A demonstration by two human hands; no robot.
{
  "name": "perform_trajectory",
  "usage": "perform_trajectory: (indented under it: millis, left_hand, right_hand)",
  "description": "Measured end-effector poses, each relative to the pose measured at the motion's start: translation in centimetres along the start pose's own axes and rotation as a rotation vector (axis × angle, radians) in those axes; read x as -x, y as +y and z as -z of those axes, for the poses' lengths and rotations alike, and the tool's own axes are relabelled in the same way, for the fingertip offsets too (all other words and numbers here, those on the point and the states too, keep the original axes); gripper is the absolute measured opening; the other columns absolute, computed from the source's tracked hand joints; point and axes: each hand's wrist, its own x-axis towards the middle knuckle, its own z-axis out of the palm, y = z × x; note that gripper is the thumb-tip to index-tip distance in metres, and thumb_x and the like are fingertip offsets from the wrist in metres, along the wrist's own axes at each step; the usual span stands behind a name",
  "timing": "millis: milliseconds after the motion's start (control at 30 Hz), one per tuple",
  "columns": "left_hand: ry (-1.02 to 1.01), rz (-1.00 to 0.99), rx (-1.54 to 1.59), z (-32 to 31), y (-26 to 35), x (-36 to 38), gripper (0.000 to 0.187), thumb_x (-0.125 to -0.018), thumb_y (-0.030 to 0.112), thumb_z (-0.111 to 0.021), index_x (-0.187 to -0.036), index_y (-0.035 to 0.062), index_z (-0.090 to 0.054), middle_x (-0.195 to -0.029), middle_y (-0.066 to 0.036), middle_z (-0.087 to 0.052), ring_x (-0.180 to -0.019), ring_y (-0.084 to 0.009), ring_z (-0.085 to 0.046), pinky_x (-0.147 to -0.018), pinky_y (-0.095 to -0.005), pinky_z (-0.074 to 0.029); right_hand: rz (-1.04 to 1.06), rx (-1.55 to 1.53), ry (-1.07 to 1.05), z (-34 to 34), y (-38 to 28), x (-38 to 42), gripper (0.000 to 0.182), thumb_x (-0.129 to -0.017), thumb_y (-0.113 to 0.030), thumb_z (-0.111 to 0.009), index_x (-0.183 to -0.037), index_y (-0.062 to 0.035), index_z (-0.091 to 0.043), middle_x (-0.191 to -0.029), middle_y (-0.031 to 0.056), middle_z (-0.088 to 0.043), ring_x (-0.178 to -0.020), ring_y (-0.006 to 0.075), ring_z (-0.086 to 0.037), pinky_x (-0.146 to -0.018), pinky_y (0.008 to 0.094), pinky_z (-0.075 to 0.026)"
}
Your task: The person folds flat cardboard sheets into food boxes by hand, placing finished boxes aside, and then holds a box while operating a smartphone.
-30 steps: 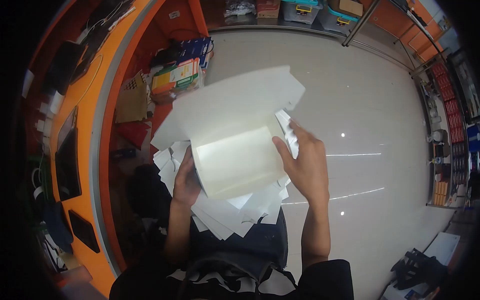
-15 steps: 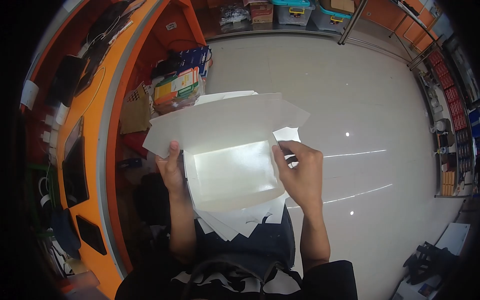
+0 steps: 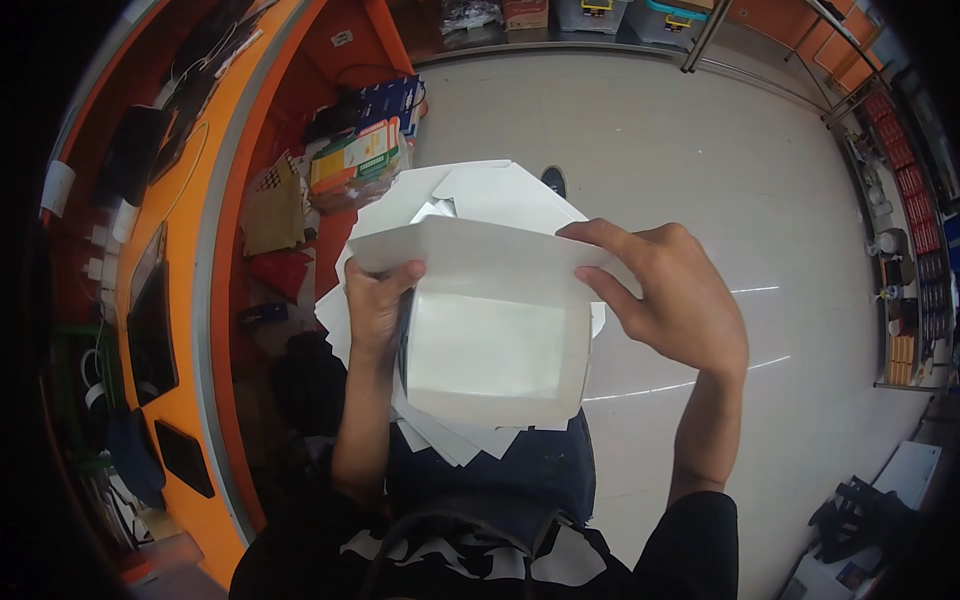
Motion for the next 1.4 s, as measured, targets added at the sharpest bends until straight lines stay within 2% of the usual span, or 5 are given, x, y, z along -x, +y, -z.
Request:
perform_trajectory:
  millis: [100,267,433,700,1400]
  left_hand:
    - [-0.131,0.071,-0.143,-1.1,0.0,-0.2,0.027,-0.076,0.008,-0.087,-0.095,-0.0024,-0.071,-0.086,-0.005,-0.072,-0.076,-0.0127,-0.068,-0.072,-0.0258,-0.055]
    - [-0.456,-0.046,-0.207,-1.1,-0.3,-1.0,0.112,-0.064,0.045,-0.090,-0.149,0.0016,-0.031,-0.140,-0.016,-0.051,-0.128,-0.0273,-0.053,-0.106,-0.0413,-0.043]
    - [-0.113,-0.368,-1.029,2.9,0.6,1.5,0.076,-0.074,0.031,-0.087,-0.135,0.0010,-0.053,-0.140,-0.017,-0.052,-0.131,-0.0340,-0.049,-0.110,-0.0459,-0.038]
    - [-0.016,-0.109,-1.843,6.5,-1.8,3.3,0.074,-0.080,0.038,-0.081,-0.142,0.0085,-0.052,-0.148,-0.016,-0.044,-0.142,-0.0349,-0.037,-0.119,-0.0570,-0.023]
    - [0.041,-0.072,-1.762,7.0,-1.7,3.0,0.060,-0.086,0.026,-0.075,-0.139,0.0066,-0.055,-0.147,-0.014,-0.048,-0.139,-0.0350,-0.042,-0.118,-0.0577,-0.022]
  right_hand:
    - [0.046,0.072,-0.064,1.4,-0.6,0.4,0.019,-0.090,-0.008,-0.068,-0.106,-0.0001,-0.070,-0.067,0.0184,-0.068,-0.052,0.0314,-0.065,-0.059,0.0394,-0.050]
    - [-0.191,0.272,0.371,5.7,3.9,9.9,0.028,-0.083,-0.011,-0.082,-0.108,-0.0045,-0.072,-0.089,0.0088,-0.063,-0.072,0.0181,-0.054,-0.058,0.0300,-0.046]
    - [-0.788,0.107,0.490,9.1,8.0,17.7,0.033,-0.095,-0.022,-0.071,-0.116,0.0033,-0.067,-0.099,0.0125,-0.063,-0.087,0.0150,-0.060,-0.071,0.0292,-0.051]
    - [-1.056,0.359,0.278,-10.9,28.1,24.2,0.044,-0.092,-0.028,-0.066,-0.126,-0.0005,-0.063,-0.111,0.0283,-0.066,-0.107,0.0454,-0.059,-0.093,0.0500,-0.048]
    - [-1.304,-0.109,0.548,-29.8,36.7,29.2,0.042,-0.088,-0.025,-0.070,-0.111,0.0105,-0.067,-0.097,0.0250,-0.073,-0.085,0.0338,-0.074,-0.079,0.0392,-0.059]
